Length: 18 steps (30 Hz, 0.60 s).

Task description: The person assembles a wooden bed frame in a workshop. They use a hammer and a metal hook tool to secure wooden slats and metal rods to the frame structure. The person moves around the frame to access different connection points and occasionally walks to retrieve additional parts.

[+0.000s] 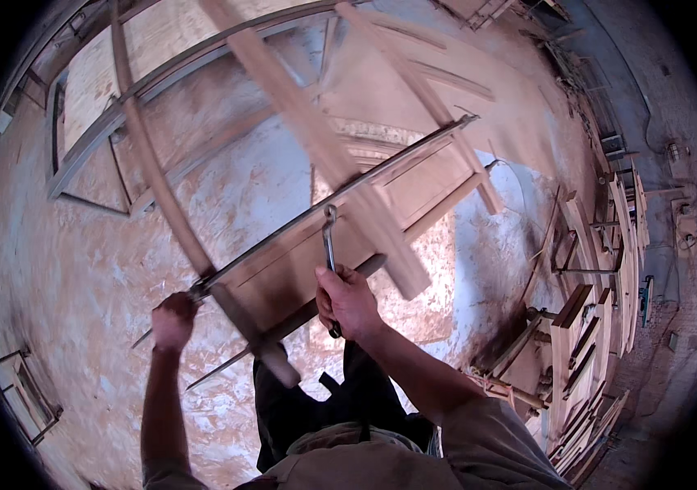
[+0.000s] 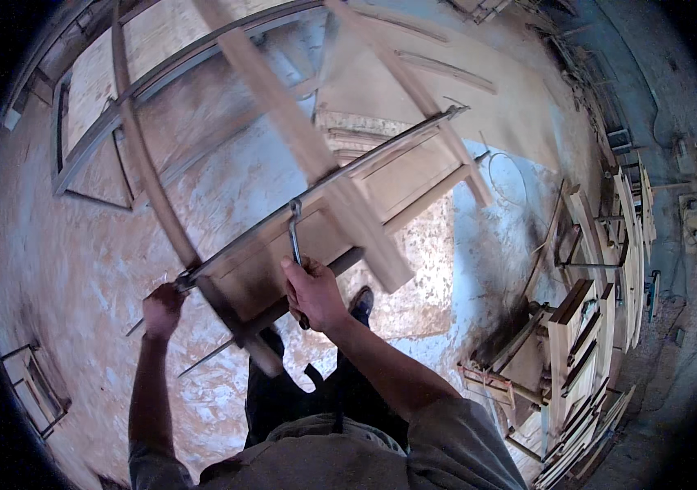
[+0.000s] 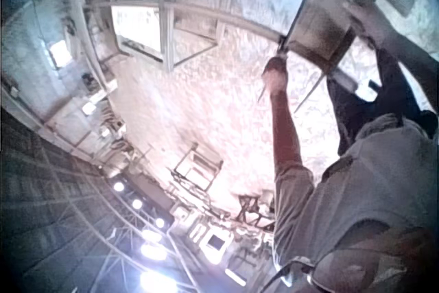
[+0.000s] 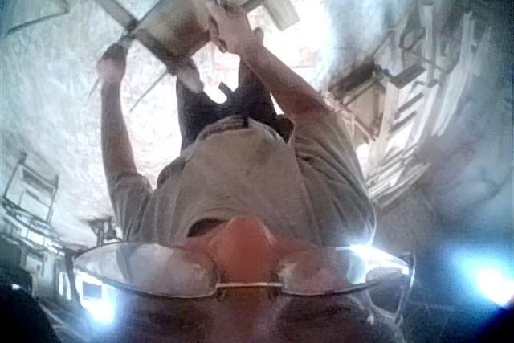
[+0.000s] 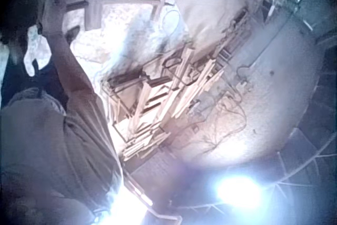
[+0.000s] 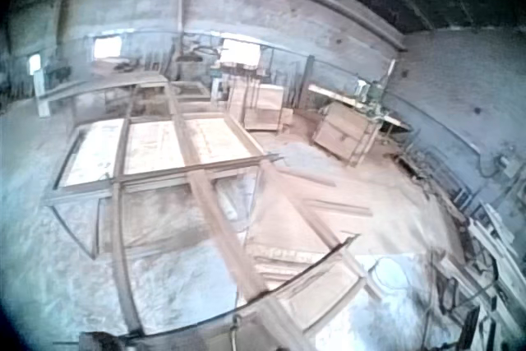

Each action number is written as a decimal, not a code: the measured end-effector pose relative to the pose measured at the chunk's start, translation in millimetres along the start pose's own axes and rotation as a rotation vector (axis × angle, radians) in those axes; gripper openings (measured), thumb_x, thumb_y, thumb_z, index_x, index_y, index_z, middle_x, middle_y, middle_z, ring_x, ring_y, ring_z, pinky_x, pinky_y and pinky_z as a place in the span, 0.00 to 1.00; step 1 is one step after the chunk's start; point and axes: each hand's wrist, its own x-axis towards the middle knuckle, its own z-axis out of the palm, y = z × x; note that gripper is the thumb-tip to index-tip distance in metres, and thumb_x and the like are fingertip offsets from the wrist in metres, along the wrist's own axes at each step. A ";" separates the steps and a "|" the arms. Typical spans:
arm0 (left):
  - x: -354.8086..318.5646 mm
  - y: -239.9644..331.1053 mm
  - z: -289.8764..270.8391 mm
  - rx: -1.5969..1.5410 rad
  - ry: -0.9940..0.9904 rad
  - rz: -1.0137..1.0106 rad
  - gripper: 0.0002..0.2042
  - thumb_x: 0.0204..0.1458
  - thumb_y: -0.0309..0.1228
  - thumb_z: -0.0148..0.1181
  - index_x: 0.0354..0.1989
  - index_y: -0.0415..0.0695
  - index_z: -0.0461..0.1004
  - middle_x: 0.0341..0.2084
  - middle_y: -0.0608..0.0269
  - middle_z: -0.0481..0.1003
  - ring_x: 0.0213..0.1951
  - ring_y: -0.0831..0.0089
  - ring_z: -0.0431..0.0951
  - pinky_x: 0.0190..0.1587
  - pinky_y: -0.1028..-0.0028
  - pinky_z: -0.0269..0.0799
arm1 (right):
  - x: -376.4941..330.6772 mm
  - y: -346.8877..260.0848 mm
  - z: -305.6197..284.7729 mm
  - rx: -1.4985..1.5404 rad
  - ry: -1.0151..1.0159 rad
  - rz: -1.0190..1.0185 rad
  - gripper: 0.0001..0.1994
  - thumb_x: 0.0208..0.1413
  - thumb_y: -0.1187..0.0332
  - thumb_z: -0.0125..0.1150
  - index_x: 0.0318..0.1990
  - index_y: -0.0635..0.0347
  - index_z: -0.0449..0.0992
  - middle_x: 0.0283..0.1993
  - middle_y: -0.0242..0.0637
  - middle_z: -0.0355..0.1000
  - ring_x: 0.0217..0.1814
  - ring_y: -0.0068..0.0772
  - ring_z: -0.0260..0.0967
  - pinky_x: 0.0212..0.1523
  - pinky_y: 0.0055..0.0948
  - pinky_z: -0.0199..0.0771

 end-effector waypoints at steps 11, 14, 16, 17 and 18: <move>-0.9 206.3 -60.1 -1.126 0.096 -0.440 0.15 0.61 0.35 0.47 0.45 0.34 0.72 0.40 0.56 0.76 0.43 0.71 0.74 0.49 0.70 0.69 | -64.4 -95.2 -202.7 -0.501 -0.025 -0.421 0.15 0.66 0.60 0.46 0.42 0.64 0.70 0.21 0.27 0.62 0.21 0.14 0.57 0.21 0.19 0.58; 61.5 375.6 -67.9 -1.200 -0.008 -0.165 0.10 0.55 0.27 0.55 0.44 0.37 0.73 0.40 0.59 0.75 0.44 0.72 0.74 0.50 0.73 0.68 | -68.4 -115.5 -177.1 -0.843 -0.203 -0.558 0.11 0.61 0.63 0.52 0.39 0.64 0.72 0.27 0.42 0.69 0.29 0.41 0.70 0.31 0.36 0.70; 96.4 424.4 -62.3 -1.257 -0.085 -0.214 0.12 0.57 0.29 0.54 0.46 0.35 0.72 0.39 0.58 0.76 0.44 0.72 0.74 0.49 0.73 0.68 | -63.1 -126.4 -178.0 -0.957 -0.321 -0.695 0.09 0.58 0.65 0.54 0.38 0.62 0.72 0.30 0.50 0.71 0.33 0.53 0.72 0.34 0.41 0.73; 111.7 431.7 -56.0 -1.328 -0.154 -0.272 0.14 0.60 0.31 0.49 0.50 0.36 0.70 0.40 0.56 0.77 0.44 0.69 0.76 0.50 0.70 0.69 | -59.7 -133.3 -183.8 -0.982 -0.346 -0.724 0.09 0.57 0.67 0.55 0.39 0.63 0.72 0.30 0.50 0.71 0.33 0.53 0.71 0.35 0.40 0.73; 125.2 435.3 -52.3 -1.400 -0.144 -0.339 0.14 0.61 0.32 0.49 0.49 0.36 0.71 0.36 0.55 0.77 0.41 0.69 0.77 0.48 0.70 0.70 | -55.3 -138.6 -188.3 -1.002 -0.375 -0.749 0.08 0.56 0.68 0.56 0.39 0.64 0.72 0.31 0.50 0.71 0.34 0.54 0.70 0.35 0.40 0.73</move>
